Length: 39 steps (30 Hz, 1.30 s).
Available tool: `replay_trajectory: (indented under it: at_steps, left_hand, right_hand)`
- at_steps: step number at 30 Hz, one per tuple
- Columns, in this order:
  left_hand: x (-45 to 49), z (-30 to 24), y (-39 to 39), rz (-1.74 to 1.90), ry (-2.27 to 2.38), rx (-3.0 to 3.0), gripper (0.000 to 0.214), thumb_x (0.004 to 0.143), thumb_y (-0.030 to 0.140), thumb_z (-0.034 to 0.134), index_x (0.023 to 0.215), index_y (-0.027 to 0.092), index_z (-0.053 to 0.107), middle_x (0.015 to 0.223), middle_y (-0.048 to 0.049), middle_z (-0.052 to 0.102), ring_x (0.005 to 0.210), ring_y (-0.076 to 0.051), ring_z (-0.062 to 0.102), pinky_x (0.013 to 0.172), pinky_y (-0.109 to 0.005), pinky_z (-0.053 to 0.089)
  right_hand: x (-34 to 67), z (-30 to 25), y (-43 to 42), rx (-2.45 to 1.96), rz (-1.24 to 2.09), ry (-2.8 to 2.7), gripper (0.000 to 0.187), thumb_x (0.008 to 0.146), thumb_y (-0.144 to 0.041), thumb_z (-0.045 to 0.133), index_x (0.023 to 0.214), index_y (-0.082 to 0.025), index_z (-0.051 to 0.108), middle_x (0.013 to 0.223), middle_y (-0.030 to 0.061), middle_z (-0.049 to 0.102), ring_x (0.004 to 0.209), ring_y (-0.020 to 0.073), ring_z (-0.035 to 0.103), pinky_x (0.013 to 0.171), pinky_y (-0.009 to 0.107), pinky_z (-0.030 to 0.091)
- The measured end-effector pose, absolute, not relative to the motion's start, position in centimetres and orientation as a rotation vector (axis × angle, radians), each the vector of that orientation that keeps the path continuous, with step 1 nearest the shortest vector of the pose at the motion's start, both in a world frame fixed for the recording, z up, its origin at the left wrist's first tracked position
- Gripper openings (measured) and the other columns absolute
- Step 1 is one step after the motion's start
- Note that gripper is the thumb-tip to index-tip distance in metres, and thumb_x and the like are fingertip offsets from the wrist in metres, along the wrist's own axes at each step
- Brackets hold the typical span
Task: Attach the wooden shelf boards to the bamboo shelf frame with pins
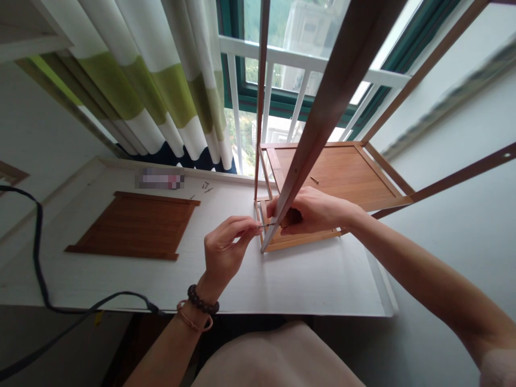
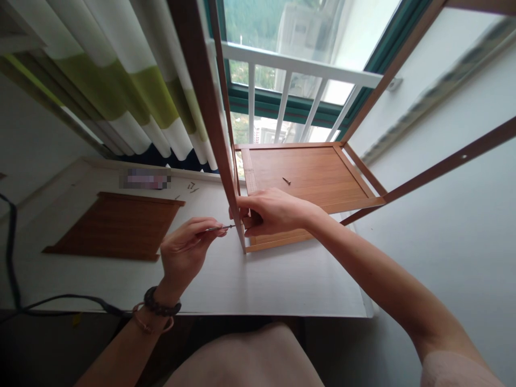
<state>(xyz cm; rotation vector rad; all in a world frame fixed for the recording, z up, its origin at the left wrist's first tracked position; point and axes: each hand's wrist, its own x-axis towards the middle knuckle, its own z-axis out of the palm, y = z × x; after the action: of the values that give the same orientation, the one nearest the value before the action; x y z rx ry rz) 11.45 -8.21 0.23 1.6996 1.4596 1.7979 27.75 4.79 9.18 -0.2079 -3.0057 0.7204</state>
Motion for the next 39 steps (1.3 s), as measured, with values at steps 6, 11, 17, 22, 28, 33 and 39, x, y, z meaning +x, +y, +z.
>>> replay_trajectory:
  at_steps: [6,11,17,22,28,33,39]
  left_hand:
    - [11.2,0.1,-8.2,1.748,1.492,1.823,0.02,0.071,0.011,0.065,0.087,0.022,0.066,0.082,-0.0018,0.06,0.072,-0.011,0.06,0.063,-0.024,0.053]
    - [11.5,0.0,-8.1,1.735,1.455,1.834,0.018,0.072,0.011,0.063,0.087,0.021,0.066,0.083,-0.002,0.061,0.071,-0.011,0.06,0.062,-0.024,0.052]
    - [12.1,0.2,-8.0,1.743,1.43,1.74,0.016,0.072,0.01,0.063,0.085,0.02,0.065,0.088,-0.0033,0.064,0.083,-0.015,0.061,0.072,-0.028,0.054]
    - [12.5,-0.3,-8.0,1.755,1.332,1.545,0.016,0.073,0.009,0.061,0.086,0.018,0.063,0.091,-0.0041,0.066,0.087,-0.018,0.063,0.074,-0.033,0.056]
    - [12.7,-0.3,-8.1,1.764,1.329,1.473,0.02,0.071,0.009,0.062,0.089,0.018,0.063,0.091,-0.0041,0.066,0.085,-0.018,0.064,0.075,-0.033,0.056]
    - [13.2,0.5,-7.8,1.796,1.242,1.394,0.015,0.069,0.01,0.065,0.082,0.018,0.065,0.088,-0.0041,0.064,0.086,-0.017,0.062,0.076,-0.032,0.054]
    - [13.3,0.7,-7.2,1.731,1.14,1.234,0.01,0.066,0.011,0.068,0.073,0.016,0.064,0.089,-0.0041,0.062,0.088,-0.017,0.06,0.08,-0.033,0.052]
  right_hand:
    - [27.8,9.1,4.8,-0.199,0.713,-3.001,0.027,0.073,-0.025,0.06,0.099,-0.019,0.054,0.073,-0.001,0.059,0.063,0.0106,0.049,0.059,0.022,0.033]
    - [27.8,9.0,4.8,-0.193,0.722,-2.989,0.027,0.073,-0.025,0.06,0.099,-0.019,0.054,0.076,-0.0007,0.059,0.062,0.0102,0.049,0.058,0.022,0.033]
    - [27.9,8.9,4.9,-0.182,0.699,-2.97,0.027,0.071,-0.024,0.062,0.097,-0.02,0.054,0.077,0.0001,0.06,0.066,0.0122,0.051,0.06,0.023,0.035]
    - [27.9,8.9,4.8,-0.191,0.685,-2.955,0.027,0.071,-0.022,0.062,0.097,-0.021,0.055,0.079,0.0005,0.061,0.071,0.0139,0.053,0.061,0.023,0.036]
    - [28.0,8.8,4.7,-0.199,0.651,-2.951,0.027,0.07,-0.022,0.062,0.096,-0.021,0.055,0.079,0.0006,0.061,0.072,0.0143,0.054,0.062,0.023,0.037]
    - [28.1,8.5,4.6,-0.248,0.62,-2.924,0.029,0.07,-0.021,0.062,0.097,-0.022,0.054,0.079,0.0003,0.062,0.072,0.0146,0.055,0.062,0.024,0.038]
    - [28.2,8.4,4.5,-0.287,0.641,-2.922,0.033,0.069,-0.022,0.063,0.1,-0.022,0.053,0.079,0.0,0.063,0.073,0.0154,0.057,0.064,0.025,0.04]
